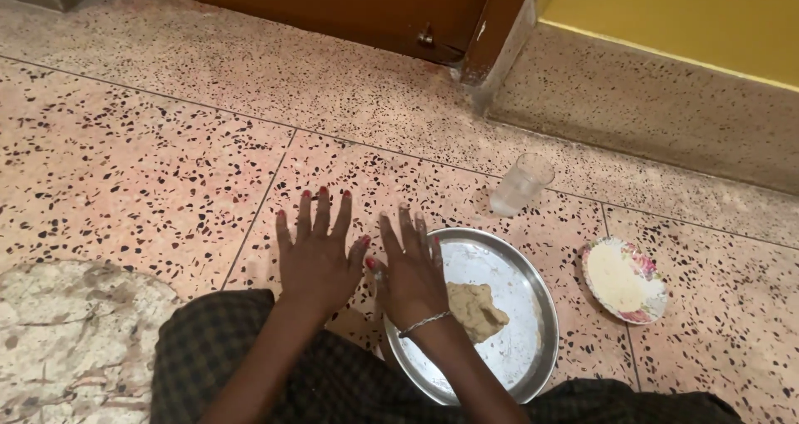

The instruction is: The person kneads a ball of dough by hand on a metal tray. They repeatedly press, fold, and turn the dough, occasionally adding water from a nearby glass to adjust the consistency.

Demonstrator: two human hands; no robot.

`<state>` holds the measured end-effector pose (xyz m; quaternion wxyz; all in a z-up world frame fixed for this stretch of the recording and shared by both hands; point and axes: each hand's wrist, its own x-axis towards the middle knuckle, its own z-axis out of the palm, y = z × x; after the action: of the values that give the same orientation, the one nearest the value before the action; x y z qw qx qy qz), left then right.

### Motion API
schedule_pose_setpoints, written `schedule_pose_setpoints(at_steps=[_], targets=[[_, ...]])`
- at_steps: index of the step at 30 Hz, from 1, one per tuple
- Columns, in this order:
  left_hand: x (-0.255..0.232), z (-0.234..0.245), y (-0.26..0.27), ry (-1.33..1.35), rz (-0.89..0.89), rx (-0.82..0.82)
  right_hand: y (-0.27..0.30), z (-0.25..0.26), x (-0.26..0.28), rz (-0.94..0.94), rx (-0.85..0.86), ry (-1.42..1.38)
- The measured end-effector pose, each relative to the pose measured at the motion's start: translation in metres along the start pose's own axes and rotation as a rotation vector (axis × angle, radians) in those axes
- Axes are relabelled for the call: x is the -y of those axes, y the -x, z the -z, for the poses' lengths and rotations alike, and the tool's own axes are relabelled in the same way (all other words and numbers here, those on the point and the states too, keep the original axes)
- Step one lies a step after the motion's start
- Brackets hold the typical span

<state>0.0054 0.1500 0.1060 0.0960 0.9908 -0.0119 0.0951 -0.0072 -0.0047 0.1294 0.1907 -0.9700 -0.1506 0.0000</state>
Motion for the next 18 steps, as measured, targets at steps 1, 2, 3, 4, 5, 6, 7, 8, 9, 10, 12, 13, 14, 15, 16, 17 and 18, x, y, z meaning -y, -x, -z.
schedule_pose_setpoints(at_steps=[1,2,3,4,5,6,7,8,9,10,12,13,14,15,16,17,18], targets=[[-0.004,-0.003,-0.001,0.011,-0.005,-0.013,0.001,0.0,-0.006,-0.02,0.006,0.006],[-0.009,-0.006,-0.002,0.022,-0.013,-0.024,0.003,0.0,-0.014,-0.043,0.011,0.011],[-0.013,-0.009,-0.004,0.033,-0.021,-0.036,0.005,0.0,-0.021,-0.065,0.016,0.016],[-0.018,-0.012,-0.005,0.039,-0.032,-0.047,0.006,-0.001,-0.029,-0.083,0.022,0.047],[-0.024,-0.015,-0.006,0.044,-0.042,-0.059,0.006,-0.001,-0.037,-0.1,0.027,0.077],[-0.029,-0.017,-0.009,0.05,-0.055,-0.072,0.006,-0.002,-0.046,-0.119,0.031,0.108],[-0.034,-0.02,-0.01,0.061,-0.068,-0.082,0.007,-0.003,-0.054,-0.121,-0.002,0.113],[-0.039,-0.022,-0.012,0.071,-0.08,-0.094,0.007,-0.003,-0.063,-0.122,-0.036,0.119],[-0.043,-0.024,-0.015,0.08,-0.092,-0.105,0.006,-0.002,-0.071,-0.123,-0.069,0.124],[-0.048,-0.027,-0.018,0.09,-0.104,-0.116,0.004,-0.002,-0.079,-0.136,-0.09,0.141],[-0.058,-0.034,-0.025,0.111,-0.125,-0.139,0.001,0.001,-0.096,-0.161,-0.131,0.174],[-0.063,-0.037,-0.03,0.112,-0.131,-0.128,-0.001,0.004,-0.103,-0.194,-0.128,0.192],[-0.067,-0.04,-0.034,0.112,-0.134,-0.119,-0.005,0.007,-0.109,-0.224,-0.125,0.208],[-0.072,-0.043,-0.038,0.112,-0.137,-0.109,-0.009,0.011,-0.115,-0.254,-0.122,0.225],[-0.077,-0.047,-0.043,0.12,-0.145,-0.117,-0.011,0.015,-0.12,-0.271,-0.138,0.197],[-0.082,-0.05,-0.048,0.127,-0.153,-0.125,-0.014,0.02,-0.125,-0.288,-0.154,0.168],[-0.087,-0.053,-0.053,0.135,-0.162,-0.132,-0.017,0.024,-0.129,-0.306,-0.169,0.139]])
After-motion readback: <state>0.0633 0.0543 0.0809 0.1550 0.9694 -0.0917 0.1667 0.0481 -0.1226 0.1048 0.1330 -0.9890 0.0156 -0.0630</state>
